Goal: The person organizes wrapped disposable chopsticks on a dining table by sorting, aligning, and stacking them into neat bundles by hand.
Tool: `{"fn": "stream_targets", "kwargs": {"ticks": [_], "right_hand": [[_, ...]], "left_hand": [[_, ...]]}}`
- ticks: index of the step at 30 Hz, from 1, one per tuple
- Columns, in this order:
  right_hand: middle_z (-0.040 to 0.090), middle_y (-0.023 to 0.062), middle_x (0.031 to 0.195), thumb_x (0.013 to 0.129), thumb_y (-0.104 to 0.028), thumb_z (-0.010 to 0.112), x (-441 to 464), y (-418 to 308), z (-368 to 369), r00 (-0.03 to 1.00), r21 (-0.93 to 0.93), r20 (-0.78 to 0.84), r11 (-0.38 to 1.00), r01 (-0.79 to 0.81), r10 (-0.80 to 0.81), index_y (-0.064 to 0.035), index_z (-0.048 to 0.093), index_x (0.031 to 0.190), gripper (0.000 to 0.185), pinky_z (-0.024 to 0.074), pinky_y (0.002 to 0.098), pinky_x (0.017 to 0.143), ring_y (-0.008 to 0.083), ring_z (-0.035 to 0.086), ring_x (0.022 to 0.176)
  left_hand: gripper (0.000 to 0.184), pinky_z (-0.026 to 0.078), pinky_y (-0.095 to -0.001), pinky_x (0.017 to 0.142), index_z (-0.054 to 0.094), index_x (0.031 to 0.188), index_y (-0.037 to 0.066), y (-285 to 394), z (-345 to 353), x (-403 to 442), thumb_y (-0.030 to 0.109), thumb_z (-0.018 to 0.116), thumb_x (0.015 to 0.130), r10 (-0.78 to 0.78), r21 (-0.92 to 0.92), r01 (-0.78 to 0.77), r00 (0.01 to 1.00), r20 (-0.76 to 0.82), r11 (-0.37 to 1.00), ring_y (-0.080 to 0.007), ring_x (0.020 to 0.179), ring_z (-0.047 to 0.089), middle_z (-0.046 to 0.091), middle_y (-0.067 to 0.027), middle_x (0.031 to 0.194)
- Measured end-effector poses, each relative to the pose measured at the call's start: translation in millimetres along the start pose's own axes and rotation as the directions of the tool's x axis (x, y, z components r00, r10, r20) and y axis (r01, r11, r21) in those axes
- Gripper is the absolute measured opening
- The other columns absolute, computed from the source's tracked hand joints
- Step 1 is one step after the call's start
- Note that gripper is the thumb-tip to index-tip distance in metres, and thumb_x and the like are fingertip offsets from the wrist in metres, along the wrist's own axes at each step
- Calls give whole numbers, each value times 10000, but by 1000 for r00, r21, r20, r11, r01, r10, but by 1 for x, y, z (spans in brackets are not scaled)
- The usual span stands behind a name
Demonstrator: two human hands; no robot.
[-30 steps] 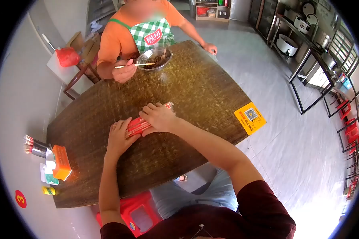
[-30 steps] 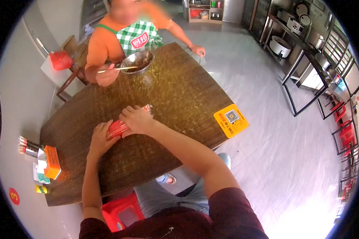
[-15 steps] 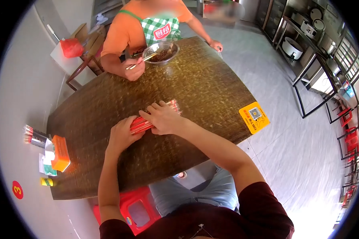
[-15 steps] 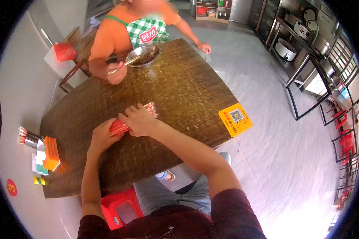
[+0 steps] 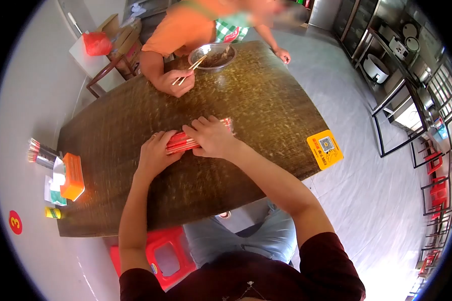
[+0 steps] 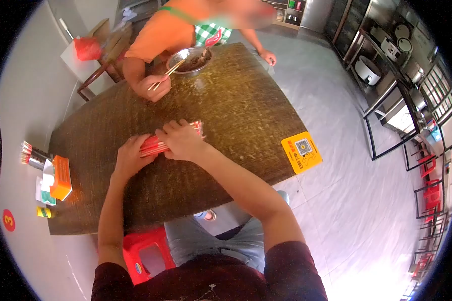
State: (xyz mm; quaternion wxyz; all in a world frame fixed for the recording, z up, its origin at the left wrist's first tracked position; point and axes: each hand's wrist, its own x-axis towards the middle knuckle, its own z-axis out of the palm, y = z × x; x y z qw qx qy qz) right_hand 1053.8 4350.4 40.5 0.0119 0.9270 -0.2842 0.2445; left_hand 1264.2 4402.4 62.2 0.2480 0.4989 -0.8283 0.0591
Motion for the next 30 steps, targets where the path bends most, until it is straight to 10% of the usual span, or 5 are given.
{"fn": "stream_targets", "kwargs": {"ticks": [7,13,30], "right_hand": [[478,165,1328,837,-639,506,-2,3,22,997,-123,-28,990,-70,67,-59,305,1447,866,212,621,1072,340,429,1257],[408,181,1407,846,-728,366,-3,2,21,991,-128,96,988,-80,93,-40,255,1462,931,183,610,1097,367,344,1331],[496,155,1334,801,-645,539,-3,6,17,998,-46,-25,998,-51,50,-56,457,1347,807,295,552,1061,307,432,1276]], "left_hand": [[692,415,-464,955,514,1274,94,-12,4,-2,342,790,689,-113,45,108,985,129,993,-317,1098,535,550,-115,1189],[854,259,-542,1089,386,1417,120,-13,6,-5,543,699,745,-136,141,105,964,230,984,-318,1264,436,463,-127,1361],[799,285,-478,1090,376,1421,109,-15,8,-7,496,682,793,-157,18,157,956,249,987,-332,1263,435,440,-126,1389]]}}
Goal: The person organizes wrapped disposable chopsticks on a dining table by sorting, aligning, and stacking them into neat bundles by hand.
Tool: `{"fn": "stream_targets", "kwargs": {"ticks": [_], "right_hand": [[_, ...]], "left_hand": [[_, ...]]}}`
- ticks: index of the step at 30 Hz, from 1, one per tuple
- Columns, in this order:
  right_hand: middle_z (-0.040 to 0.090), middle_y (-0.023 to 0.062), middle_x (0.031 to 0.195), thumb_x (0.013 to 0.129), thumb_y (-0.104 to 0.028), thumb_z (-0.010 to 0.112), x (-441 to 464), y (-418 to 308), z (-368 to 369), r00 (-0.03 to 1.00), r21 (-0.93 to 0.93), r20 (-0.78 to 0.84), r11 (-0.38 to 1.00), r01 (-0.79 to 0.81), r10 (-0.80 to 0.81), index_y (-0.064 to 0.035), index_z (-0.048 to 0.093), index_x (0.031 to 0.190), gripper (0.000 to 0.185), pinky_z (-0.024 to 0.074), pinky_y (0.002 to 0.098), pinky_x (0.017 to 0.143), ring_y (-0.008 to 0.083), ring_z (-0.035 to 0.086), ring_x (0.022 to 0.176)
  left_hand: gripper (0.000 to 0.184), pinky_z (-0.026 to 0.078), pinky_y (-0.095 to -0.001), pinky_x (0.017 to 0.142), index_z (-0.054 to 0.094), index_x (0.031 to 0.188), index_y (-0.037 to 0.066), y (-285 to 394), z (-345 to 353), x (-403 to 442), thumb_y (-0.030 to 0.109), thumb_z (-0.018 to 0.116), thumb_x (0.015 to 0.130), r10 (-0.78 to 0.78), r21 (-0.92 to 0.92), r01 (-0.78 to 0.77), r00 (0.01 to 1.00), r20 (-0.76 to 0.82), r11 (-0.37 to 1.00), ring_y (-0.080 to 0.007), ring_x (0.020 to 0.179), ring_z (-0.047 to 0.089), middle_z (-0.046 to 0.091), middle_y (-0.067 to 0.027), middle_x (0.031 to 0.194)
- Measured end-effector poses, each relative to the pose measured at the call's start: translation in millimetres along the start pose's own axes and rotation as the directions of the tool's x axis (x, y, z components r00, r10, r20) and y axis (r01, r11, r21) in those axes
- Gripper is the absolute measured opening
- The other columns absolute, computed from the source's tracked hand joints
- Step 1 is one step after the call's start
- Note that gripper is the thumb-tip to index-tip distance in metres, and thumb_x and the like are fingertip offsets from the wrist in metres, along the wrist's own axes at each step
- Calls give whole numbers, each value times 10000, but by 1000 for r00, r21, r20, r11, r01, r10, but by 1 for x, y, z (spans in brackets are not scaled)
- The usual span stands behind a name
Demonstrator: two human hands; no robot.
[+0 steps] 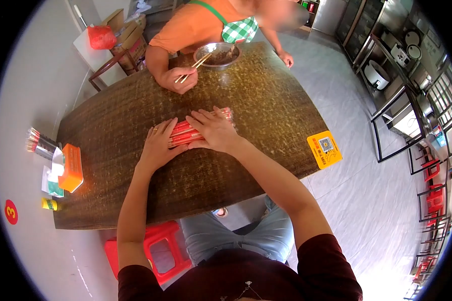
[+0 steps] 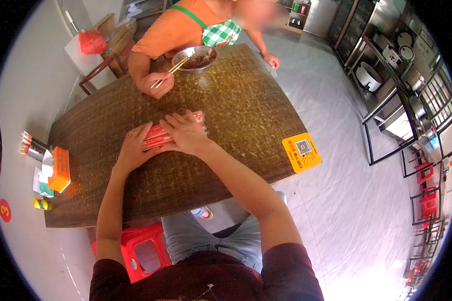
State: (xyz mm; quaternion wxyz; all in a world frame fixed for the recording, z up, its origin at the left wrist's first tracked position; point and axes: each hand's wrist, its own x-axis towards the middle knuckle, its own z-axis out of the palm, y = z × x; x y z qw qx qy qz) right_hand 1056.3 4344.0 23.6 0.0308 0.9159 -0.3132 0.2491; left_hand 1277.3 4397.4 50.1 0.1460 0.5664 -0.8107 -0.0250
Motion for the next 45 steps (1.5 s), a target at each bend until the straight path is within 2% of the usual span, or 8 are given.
{"fn": "stream_targets", "kwargs": {"ticks": [10,19,30,32,34,36,40,45], "right_hand": [[513,157,1337,794,-646,550,0,0,3,998,-30,-56,999,9,-11,-61,490,1324,791,316,559,1044,318,487,1235],[505,145,1347,783,-655,557,-2,-1,6,999,-27,-52,1000,-5,3,-71,485,1334,806,307,552,1052,312,458,1264],[464,138,1388,809,-665,500,-3,0,14,999,1,-44,1000,-12,12,-90,464,1360,797,229,566,1077,302,407,1310],[514,117,1316,776,-672,533,-6,3,28,983,-13,-181,1000,8,-10,-92,485,1333,806,242,572,1054,294,458,1240],[568,87,1157,712,-686,586,-3,5,27,987,-12,-158,999,31,-32,-97,526,1276,818,309,541,980,268,523,1093],[572,59,1011,643,-698,631,1,7,40,970,-70,-238,997,32,-48,-105,559,1217,828,344,486,899,239,536,972],[601,49,942,587,-690,673,6,6,40,977,-130,-206,991,31,-57,-110,618,1088,768,357,451,856,229,551,961],[636,51,963,599,-665,687,16,6,40,995,-59,-90,997,40,-46,-139,647,997,661,383,457,872,261,578,962]], "left_hand": [[770,303,-468,1078,409,1397,87,-5,5,1,461,696,787,36,-19,-37,998,-44,999,-348,1259,429,452,-136,1378],[750,348,-455,1045,422,1379,75,2,2,1,419,719,782,33,-36,-35,997,-66,999,-355,1240,447,470,-143,1358],[727,369,-464,1015,412,1366,32,4,-1,2,335,729,786,100,-77,-106,992,-81,991,-380,1210,457,480,-197,1329],[720,374,-465,1007,410,1360,17,-1,3,2,328,723,791,110,-53,-115,990,-90,992,-395,1200,457,476,-221,1322],[720,377,-465,1002,406,1358,3,-2,6,3,330,717,796,122,-44,-126,989,-83,991,-409,1194,455,474,-240,1313],[713,378,-463,999,410,1356,1,2,4,4,327,713,799,86,-50,-89,995,-57,995,-415,1188,457,481,-241,1305],[658,384,-454,991,437,1343,3,-6,-1,7,274,707,807,52,-23,-51,998,40,998,-401,1172,477,510,-226,1282],[571,403,-427,960,471,1316,11,-6,2,2,187,681,816,31,-105,-32,999,-14,994,-385,1131,510,540,-227,1221]]}}
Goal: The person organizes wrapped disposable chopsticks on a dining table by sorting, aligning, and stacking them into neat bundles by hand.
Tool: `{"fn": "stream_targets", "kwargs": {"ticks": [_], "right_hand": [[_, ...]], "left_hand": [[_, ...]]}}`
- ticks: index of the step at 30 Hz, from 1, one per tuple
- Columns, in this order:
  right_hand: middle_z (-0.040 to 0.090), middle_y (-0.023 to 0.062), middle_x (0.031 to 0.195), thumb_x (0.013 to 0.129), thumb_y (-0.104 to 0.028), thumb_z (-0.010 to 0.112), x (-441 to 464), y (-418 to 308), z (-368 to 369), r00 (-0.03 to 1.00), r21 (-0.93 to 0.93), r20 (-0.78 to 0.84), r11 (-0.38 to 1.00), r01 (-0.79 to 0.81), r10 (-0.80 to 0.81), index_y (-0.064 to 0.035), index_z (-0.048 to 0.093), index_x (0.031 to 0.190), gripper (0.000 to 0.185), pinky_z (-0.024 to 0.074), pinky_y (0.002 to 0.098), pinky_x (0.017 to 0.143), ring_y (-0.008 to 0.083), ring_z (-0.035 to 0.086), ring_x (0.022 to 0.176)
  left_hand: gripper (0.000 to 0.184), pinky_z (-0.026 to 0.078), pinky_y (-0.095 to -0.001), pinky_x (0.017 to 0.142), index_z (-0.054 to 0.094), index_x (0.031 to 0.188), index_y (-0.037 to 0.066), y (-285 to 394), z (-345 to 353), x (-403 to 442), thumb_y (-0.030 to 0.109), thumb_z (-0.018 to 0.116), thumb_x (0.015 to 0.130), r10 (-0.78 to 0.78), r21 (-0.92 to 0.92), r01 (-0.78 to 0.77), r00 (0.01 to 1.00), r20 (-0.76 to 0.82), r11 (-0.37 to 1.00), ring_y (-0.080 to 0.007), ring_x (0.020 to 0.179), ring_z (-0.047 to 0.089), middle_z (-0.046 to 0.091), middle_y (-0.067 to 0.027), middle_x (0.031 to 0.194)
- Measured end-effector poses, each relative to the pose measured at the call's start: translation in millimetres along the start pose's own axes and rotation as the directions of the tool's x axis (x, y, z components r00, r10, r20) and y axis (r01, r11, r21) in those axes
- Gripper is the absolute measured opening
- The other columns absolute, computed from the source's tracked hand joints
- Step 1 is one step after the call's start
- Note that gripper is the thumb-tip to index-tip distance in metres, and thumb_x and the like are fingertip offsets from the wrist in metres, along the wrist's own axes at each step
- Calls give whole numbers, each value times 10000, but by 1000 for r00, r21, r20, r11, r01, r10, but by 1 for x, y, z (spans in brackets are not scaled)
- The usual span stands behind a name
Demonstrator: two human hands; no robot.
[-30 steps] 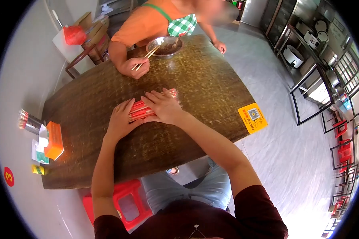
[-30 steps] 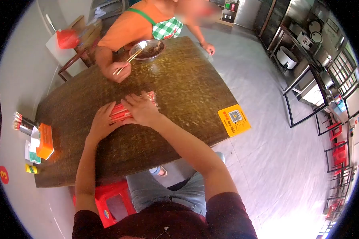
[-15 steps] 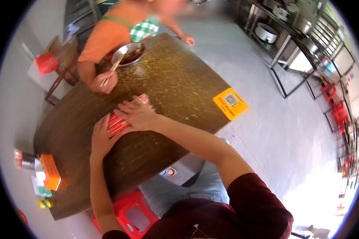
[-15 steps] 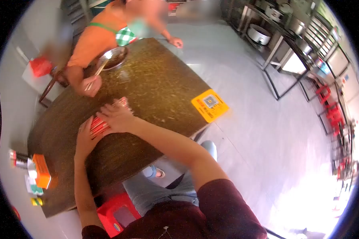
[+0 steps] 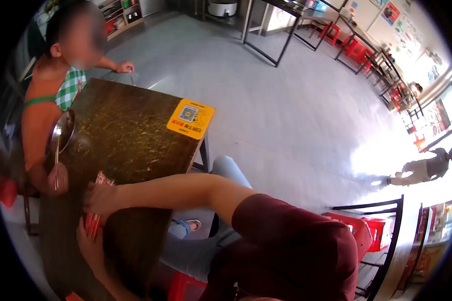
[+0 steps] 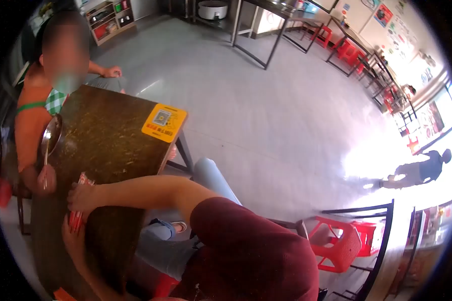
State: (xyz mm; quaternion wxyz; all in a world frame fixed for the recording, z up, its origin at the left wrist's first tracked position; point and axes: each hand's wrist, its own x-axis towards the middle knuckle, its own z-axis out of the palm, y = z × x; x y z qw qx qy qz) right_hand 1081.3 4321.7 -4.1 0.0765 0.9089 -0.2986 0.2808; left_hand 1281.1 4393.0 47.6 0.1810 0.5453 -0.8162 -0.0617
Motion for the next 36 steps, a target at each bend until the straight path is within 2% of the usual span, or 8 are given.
{"fn": "stream_targets", "kwargs": {"ticks": [4,7,10,16,19,24,25,36], "right_hand": [[642,63,998,623,-652,681,1,-1,-6,999,25,47,1000,-14,13,-148,658,951,601,406,455,860,264,575,1013],[627,86,1004,656,-612,683,-2,-2,-15,999,74,40,997,9,-12,-102,639,973,603,394,463,877,267,550,1037],[621,102,1024,664,-604,682,-1,-4,-16,997,92,81,996,5,-12,-98,640,980,598,388,460,892,274,549,1040],[614,107,1044,673,-571,684,-3,-7,-29,997,144,80,989,11,-23,-90,637,1000,584,383,442,880,277,536,1054],[612,97,1042,656,-578,689,-1,-6,-23,996,148,82,989,10,-22,-94,630,1009,602,378,437,872,274,527,1056],[601,80,1056,632,-586,714,-5,-6,-31,998,139,54,990,28,-36,-95,600,1078,673,367,433,878,264,525,1044],[600,71,1038,628,-585,721,-7,-7,-30,998,96,-36,994,51,-48,-89,595,1093,692,370,426,871,257,527,1029],[598,92,1001,655,-552,727,-8,-10,-45,998,113,49,993,19,-24,-55,595,1101,681,379,414,879,259,543,1008]], "left_hand": [[538,415,-415,941,480,1308,26,-2,0,5,138,664,815,17,15,-18,999,48,1000,-386,1101,525,550,-221,1198],[518,422,-410,926,486,1293,24,18,-14,7,119,657,814,-127,29,124,971,202,992,-380,1092,531,559,-210,1186],[488,430,-400,904,495,1266,18,10,-13,-1,94,636,805,-81,12,80,990,119,997,-365,1077,545,566,-208,1167],[500,437,-384,878,500,1238,16,21,-24,-6,66,599,751,-96,-291,153,975,201,944,-343,1023,575,592,-195,1101],[497,445,-379,857,508,1223,34,28,-23,-5,94,603,739,-88,-135,109,985,149,985,-345,985,589,605,-190,1064],[457,459,-383,811,538,1165,66,37,-27,-7,101,608,715,-107,-209,135,984,143,968,-354,916,598,610,-185,994],[446,460,-384,806,544,1150,66,42,-29,-7,103,613,711,-122,-178,148,982,146,973,-352,911,598,612,-183,989],[445,487,-443,655,539,1081,94,37,-23,-8,152,688,666,-71,32,70,997,27,997,-391,762,620,648,-181,815]]}}
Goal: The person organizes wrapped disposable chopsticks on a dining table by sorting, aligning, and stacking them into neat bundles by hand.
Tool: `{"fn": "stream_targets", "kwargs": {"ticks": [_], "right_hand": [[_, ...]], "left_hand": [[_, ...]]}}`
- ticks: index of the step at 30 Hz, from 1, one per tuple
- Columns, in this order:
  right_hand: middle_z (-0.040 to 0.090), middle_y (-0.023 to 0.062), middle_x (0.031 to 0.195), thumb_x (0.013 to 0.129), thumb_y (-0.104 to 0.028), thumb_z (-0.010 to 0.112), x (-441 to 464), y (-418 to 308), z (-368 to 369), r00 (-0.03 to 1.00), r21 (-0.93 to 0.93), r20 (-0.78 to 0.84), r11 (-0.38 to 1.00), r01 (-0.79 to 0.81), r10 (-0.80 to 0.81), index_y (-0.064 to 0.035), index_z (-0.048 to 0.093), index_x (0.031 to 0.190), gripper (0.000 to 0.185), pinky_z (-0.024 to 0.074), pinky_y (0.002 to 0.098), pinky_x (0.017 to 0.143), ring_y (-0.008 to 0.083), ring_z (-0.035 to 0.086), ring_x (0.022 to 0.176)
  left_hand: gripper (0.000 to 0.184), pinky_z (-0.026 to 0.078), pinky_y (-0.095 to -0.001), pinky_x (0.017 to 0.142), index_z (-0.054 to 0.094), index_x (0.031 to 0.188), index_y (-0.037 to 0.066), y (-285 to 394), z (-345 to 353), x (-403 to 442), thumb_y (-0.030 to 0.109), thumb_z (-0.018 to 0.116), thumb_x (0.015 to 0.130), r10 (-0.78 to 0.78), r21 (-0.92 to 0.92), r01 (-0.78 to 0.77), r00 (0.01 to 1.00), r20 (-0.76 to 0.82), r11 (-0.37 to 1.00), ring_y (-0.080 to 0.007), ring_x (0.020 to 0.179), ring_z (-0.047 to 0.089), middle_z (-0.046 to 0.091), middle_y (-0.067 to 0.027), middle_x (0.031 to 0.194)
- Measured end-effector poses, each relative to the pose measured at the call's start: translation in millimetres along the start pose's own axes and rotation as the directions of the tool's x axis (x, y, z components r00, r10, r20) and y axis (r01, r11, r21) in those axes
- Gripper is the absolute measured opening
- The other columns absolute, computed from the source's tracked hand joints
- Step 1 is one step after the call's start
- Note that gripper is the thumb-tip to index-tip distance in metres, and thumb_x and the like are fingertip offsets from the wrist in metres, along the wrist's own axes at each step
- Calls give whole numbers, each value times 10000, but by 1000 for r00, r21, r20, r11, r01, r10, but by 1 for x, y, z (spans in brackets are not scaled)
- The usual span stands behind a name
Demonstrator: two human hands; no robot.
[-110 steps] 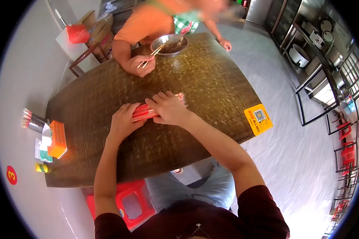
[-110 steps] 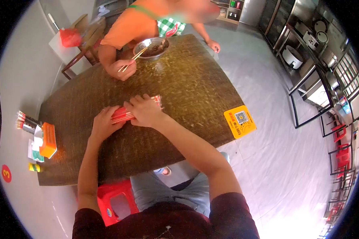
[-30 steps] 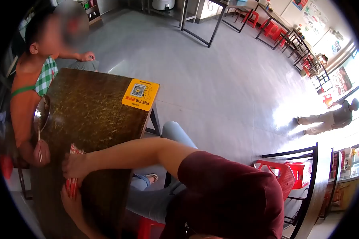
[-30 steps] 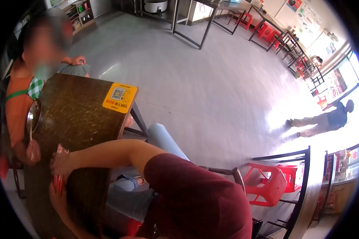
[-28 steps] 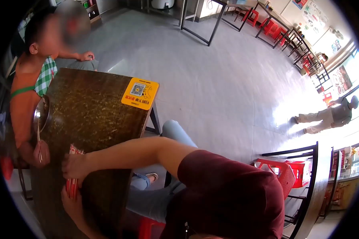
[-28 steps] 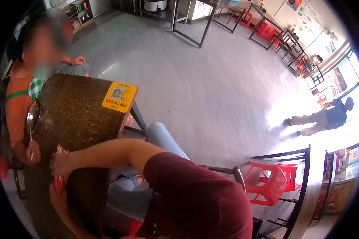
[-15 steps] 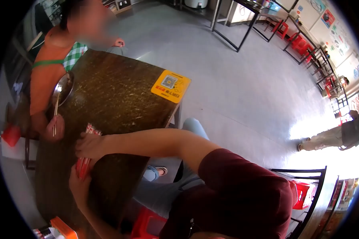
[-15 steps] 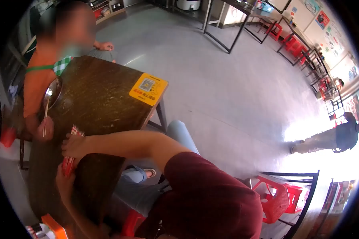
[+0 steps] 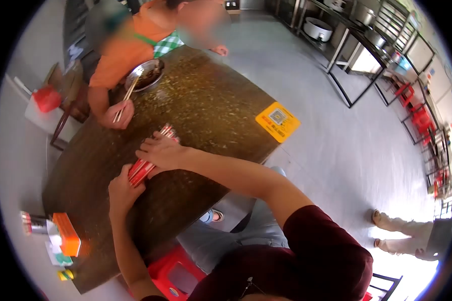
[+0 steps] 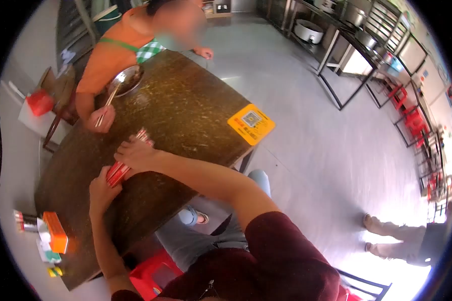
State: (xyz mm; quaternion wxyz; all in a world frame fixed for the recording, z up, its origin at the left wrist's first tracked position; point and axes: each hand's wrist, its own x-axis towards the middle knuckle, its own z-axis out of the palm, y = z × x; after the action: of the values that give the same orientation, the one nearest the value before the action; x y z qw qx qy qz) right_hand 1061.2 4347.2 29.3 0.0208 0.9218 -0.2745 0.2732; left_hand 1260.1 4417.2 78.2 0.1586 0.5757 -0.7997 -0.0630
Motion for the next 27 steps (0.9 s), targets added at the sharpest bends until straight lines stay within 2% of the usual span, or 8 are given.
{"fn": "stream_targets", "kwargs": {"ticks": [4,6,8,14,17,20,24,27], "right_hand": [[600,105,1013,664,-526,739,-1,-2,-4,1000,42,13,999,-17,16,-40,595,1109,675,374,440,912,266,537,1042],[585,99,1039,669,-480,752,0,-2,-6,999,36,33,999,-15,13,-48,562,1176,693,368,446,927,269,532,1049],[571,94,1066,673,-433,766,0,-3,-6,999,29,50,999,-20,19,-55,530,1242,722,362,452,942,271,527,1057],[529,79,1122,664,-361,779,1,-6,-8,995,-47,94,999,25,-21,-80,500,1281,733,319,512,1010,249,498,1095],[557,68,1059,711,-297,742,2,-9,-13,997,-95,67,995,40,-33,-86,520,1263,631,315,516,1025,248,533,1043],[591,55,969,761,-210,678,4,-11,2,983,-396,-147,917,39,-106,-91,546,1233,504,332,516,1017,244,574,968],[609,51,894,776,-148,632,2,-7,3,984,-342,-162,940,20,-80,-80,586,1147,380,365,513,992,243,597,917],[611,63,887,759,-145,641,1,-1,9,990,-258,-131,966,23,-58,-72,603,1066,318,382,512,975,248,598,920]], "left_hand": [[491,491,-445,649,513,1103,110,-4,0,-1,166,711,658,47,-7,-47,998,-46,999,-382,750,625,650,-176,799],[507,492,-446,658,508,1109,114,-1,-3,-2,170,719,652,50,-3,-50,998,-32,999,-377,759,629,652,-170,800],[501,492,-445,674,511,1107,109,0,-4,-1,172,721,655,-11,-33,12,1000,13,999,-377,774,630,656,-167,809],[491,498,-405,747,533,1118,82,-4,-9,2,160,700,662,-119,-246,143,987,110,959,-350,843,642,667,-171,903],[491,496,-381,768,545,1121,55,-4,-11,4,153,684,660,-132,-307,170,981,139,937,-325,854,651,667,-171,935],[488,494,-373,770,551,1115,34,-10,-7,5,148,676,657,-122,-382,181,977,174,906,-315,853,654,665,-168,935],[504,493,-372,758,545,1118,38,-3,-10,5,165,705,657,-139,-390,222,964,229,894,-317,857,654,663,-167,922],[513,492,-381,743,537,1120,59,1,-8,3,186,733,663,-94,-306,150,977,192,940,-330,849,650,659,-170,908]]}}
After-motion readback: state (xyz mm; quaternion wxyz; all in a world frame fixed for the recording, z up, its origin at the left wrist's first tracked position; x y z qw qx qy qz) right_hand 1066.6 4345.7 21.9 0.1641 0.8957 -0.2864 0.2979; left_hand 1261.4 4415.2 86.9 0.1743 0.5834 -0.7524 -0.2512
